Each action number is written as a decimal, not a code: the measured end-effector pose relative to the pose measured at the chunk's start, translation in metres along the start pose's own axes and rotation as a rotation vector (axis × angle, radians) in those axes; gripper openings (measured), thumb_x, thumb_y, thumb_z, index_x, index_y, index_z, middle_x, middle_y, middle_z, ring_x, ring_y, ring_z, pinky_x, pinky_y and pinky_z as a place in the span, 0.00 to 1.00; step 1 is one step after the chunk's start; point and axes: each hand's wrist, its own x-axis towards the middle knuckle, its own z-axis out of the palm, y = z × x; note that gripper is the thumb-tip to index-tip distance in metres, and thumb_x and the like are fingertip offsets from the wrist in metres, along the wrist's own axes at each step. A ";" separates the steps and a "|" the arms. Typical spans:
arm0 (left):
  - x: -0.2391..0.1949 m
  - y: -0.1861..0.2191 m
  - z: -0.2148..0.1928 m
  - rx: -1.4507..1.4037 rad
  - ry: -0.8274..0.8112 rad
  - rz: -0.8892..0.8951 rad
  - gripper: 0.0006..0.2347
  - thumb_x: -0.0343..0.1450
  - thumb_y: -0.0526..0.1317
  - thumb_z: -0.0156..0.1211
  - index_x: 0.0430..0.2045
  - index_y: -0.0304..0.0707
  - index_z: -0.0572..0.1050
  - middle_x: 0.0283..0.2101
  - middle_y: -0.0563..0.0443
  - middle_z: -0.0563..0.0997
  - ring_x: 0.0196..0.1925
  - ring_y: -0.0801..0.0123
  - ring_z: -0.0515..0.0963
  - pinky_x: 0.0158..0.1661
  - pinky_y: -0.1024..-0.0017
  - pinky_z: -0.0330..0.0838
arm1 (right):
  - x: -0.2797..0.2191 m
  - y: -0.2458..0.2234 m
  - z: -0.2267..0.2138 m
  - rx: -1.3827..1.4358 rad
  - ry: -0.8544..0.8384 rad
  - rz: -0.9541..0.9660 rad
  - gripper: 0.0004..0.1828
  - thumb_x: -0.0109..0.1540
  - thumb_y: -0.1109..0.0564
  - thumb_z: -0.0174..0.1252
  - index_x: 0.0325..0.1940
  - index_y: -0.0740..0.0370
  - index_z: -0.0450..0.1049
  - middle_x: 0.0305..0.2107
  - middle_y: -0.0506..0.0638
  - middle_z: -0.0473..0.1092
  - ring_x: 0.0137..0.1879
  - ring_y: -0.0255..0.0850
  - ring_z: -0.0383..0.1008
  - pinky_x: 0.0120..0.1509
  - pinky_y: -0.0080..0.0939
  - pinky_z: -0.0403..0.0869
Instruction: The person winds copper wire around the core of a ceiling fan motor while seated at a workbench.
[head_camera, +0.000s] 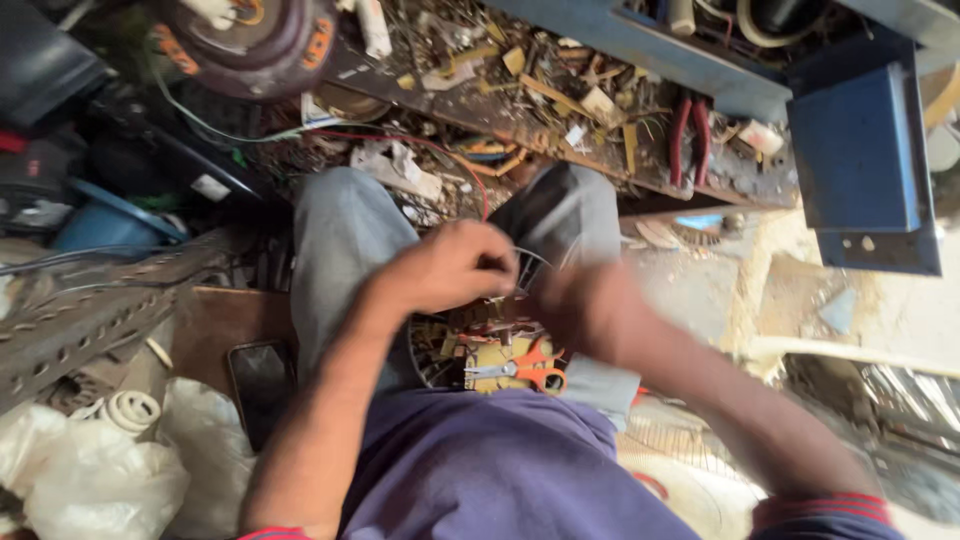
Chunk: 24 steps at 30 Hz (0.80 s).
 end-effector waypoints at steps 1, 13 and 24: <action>-0.002 -0.003 -0.005 -0.159 -0.246 -0.007 0.04 0.66 0.36 0.67 0.32 0.39 0.83 0.36 0.50 0.85 0.41 0.62 0.86 0.44 0.65 0.79 | -0.026 -0.007 -0.002 0.154 -0.021 -0.226 0.09 0.55 0.49 0.71 0.29 0.53 0.79 0.22 0.51 0.72 0.29 0.46 0.75 0.33 0.47 0.72; -0.020 0.047 0.037 -0.426 0.451 -0.050 0.05 0.73 0.36 0.62 0.36 0.33 0.78 0.38 0.48 0.80 0.35 0.60 0.79 0.37 0.64 0.74 | 0.032 0.029 0.008 0.852 0.264 0.246 0.06 0.58 0.58 0.68 0.38 0.56 0.80 0.25 0.49 0.75 0.29 0.51 0.72 0.29 0.44 0.70; -0.061 0.064 0.035 0.128 0.368 0.327 0.09 0.72 0.35 0.65 0.43 0.32 0.79 0.52 0.48 0.79 0.54 0.62 0.80 0.54 0.60 0.74 | -0.048 0.009 -0.028 0.122 -0.237 0.153 0.13 0.61 0.57 0.59 0.46 0.43 0.84 0.27 0.50 0.77 0.33 0.44 0.79 0.39 0.44 0.76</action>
